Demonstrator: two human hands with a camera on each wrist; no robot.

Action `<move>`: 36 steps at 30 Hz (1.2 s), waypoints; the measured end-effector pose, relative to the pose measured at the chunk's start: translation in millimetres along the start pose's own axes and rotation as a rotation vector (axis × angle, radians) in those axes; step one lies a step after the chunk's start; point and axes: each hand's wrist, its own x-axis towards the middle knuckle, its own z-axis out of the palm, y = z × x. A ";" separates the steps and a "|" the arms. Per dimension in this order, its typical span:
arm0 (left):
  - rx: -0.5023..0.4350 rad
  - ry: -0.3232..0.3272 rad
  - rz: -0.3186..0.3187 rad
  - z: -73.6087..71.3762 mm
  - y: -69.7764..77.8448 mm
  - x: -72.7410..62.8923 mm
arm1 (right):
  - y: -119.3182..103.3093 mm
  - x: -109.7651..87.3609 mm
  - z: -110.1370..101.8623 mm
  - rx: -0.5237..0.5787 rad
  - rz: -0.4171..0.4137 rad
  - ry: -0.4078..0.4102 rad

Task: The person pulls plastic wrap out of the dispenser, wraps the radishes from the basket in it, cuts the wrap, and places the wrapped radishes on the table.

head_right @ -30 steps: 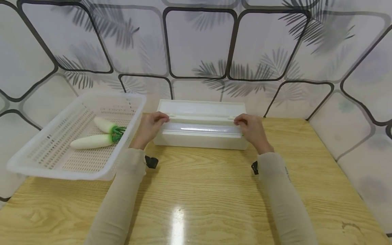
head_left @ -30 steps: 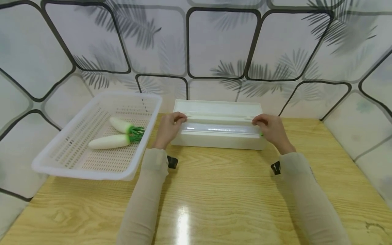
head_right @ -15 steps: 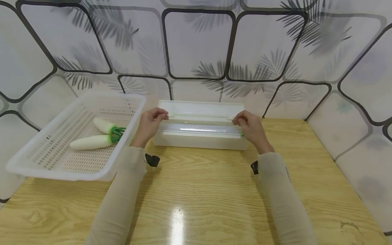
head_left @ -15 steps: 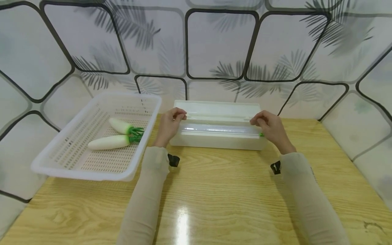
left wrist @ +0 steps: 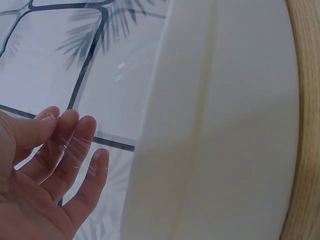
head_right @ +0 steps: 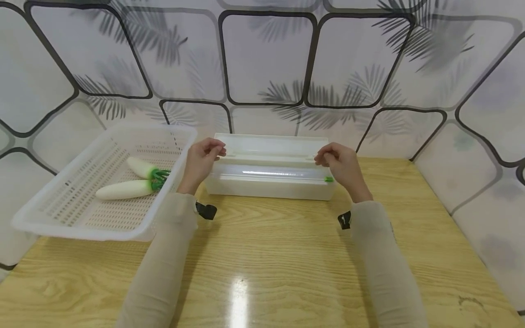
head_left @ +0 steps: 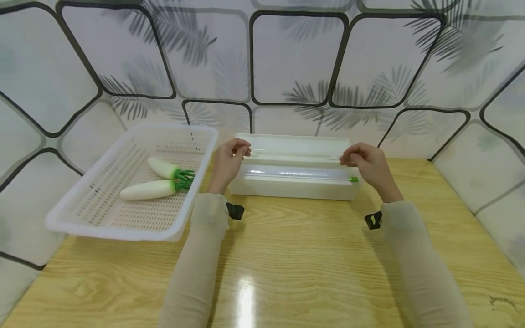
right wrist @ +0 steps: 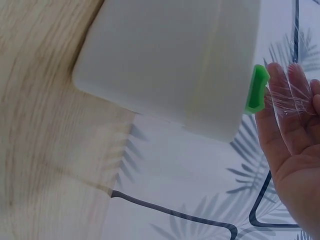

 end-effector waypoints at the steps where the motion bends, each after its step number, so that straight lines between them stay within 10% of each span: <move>1: -0.002 0.006 0.003 -0.1 1.4 -0.2 | -1.2 0.4 -0.3 0.001 -0.001 0.004; 36: -0.015 0.096 0.126 -11.7 41.2 12.5 | -37.5 14.9 -18.6 -0.013 -0.030 0.128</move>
